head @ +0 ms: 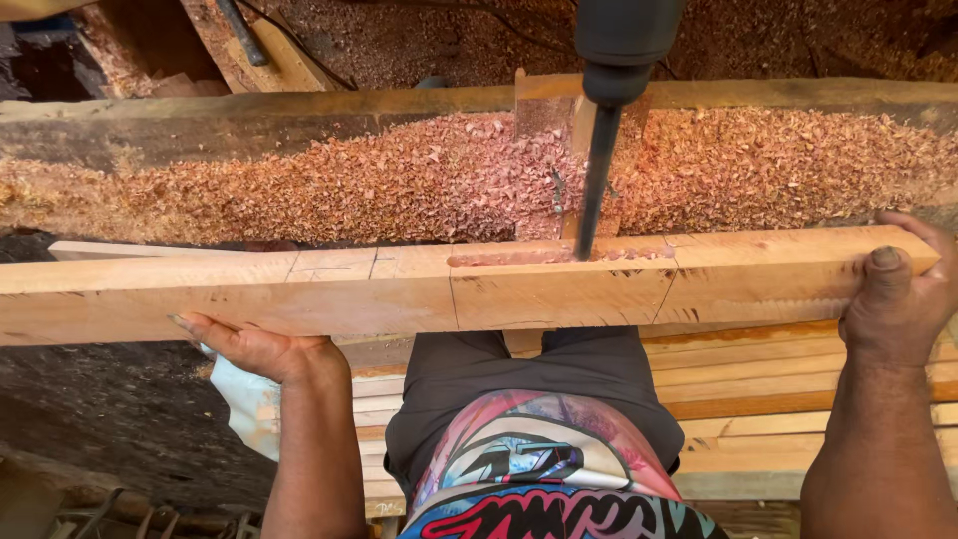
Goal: The person uses a drill press to bore a series of overlapping holes into a long wooden plank, creating a rectangular recess. They hold the plank steady with both hands, periodically repositioning it to align with the drill bit. The person also uses a hammer to clear wood shavings from the work area.
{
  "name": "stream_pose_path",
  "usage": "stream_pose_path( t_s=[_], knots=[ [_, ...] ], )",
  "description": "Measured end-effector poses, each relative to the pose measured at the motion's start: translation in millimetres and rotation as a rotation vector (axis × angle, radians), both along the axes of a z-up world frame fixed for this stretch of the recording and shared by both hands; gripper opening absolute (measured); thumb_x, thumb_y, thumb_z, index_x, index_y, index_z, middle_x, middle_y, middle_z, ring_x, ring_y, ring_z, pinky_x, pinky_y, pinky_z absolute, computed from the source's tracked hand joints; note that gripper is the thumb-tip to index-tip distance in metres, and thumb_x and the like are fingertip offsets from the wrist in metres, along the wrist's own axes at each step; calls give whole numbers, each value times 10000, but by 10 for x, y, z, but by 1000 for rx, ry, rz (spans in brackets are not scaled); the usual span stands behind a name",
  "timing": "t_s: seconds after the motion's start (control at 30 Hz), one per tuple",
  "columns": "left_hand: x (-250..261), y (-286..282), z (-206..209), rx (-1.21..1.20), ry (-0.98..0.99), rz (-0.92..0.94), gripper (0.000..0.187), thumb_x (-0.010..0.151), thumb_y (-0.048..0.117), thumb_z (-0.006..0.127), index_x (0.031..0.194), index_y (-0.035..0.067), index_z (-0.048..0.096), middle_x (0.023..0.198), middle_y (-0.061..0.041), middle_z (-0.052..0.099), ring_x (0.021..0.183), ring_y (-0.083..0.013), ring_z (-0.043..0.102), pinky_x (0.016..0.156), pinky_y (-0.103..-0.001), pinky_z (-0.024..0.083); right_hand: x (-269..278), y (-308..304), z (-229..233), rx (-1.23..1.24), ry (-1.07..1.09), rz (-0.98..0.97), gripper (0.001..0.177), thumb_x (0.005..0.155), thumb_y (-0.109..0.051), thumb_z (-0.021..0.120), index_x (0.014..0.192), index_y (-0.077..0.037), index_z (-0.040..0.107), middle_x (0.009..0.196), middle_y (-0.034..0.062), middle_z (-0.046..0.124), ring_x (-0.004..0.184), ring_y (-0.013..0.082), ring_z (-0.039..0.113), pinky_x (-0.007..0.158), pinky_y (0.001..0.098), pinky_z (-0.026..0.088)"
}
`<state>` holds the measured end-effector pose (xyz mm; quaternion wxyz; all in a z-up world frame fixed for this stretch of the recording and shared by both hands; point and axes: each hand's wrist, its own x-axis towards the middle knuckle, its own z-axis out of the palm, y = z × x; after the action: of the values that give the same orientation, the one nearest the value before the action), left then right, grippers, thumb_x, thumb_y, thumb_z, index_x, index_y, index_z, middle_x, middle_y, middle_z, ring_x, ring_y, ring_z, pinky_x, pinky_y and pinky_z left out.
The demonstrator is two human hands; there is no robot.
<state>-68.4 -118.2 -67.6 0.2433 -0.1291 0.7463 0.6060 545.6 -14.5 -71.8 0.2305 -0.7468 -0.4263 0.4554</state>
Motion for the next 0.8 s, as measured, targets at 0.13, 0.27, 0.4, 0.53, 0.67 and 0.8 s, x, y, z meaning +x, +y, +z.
stream_pose_path(
  t_s=[0.13, 0.27, 0.4, 0.53, 0.67, 0.8],
  knots=[
    [2, 170, -9, 38, 41, -45, 975, 871, 691, 595, 1611, 199, 192, 1668, -141, 293, 1532, -360, 383, 1230, -535, 382, -44, 151, 45, 13, -3, 19, 944, 901, -773, 713, 1351, 42, 556, 1082, 68, 611, 979, 129, 634, 899, 273, 559],
    [45, 333, 78, -38, 49, -25, 972, 870, 680, 589, 1603, 210, 155, 1657, -186, 293, 1524, -384, 376, 1238, -557, 391, 108, 94, 112, -234, -57, -160, 994, 911, -813, 695, 1522, -46, 536, 1026, 65, 584, 759, 173, 531, 622, 316, 413],
    [-3, 341, 146, 65, 60, -125, 1003, 879, 653, 644, 1618, 174, 165, 1686, -165, 250, 1558, -381, 340, 1287, -534, 352, 232, -65, -93, 16, 52, 0, 819, 1000, -688, 725, 1308, 55, 573, 1032, 69, 590, 919, 141, 584, 863, 258, 507],
    [-189, 306, 20, 85, 75, -117, 1011, 909, 673, 629, 1634, 147, 161, 1695, -183, 235, 1574, -386, 340, 1317, -505, 341, 46, 9, -142, 71, 67, -4, 835, 969, -715, 722, 1302, 31, 551, 1095, 41, 623, 984, 141, 627, 886, 271, 550],
    [-243, 391, -15, 133, -16, -155, 992, 922, 685, 598, 1635, 119, 203, 1716, -207, 284, 1572, -386, 367, 1289, -520, 362, 62, -45, -103, 39, 47, -55, 824, 980, -684, 743, 1308, 52, 574, 974, 44, 604, 859, 110, 568, 815, 246, 501],
    [-273, 490, 35, 78, 38, -127, 996, 863, 687, 603, 1608, 168, 194, 1660, -171, 295, 1525, -374, 388, 1248, -530, 398, 12, -64, -168, 25, 90, -99, 827, 1004, -660, 779, 1340, 68, 577, 931, 41, 581, 820, 107, 562, 739, 232, 458]
  ],
)
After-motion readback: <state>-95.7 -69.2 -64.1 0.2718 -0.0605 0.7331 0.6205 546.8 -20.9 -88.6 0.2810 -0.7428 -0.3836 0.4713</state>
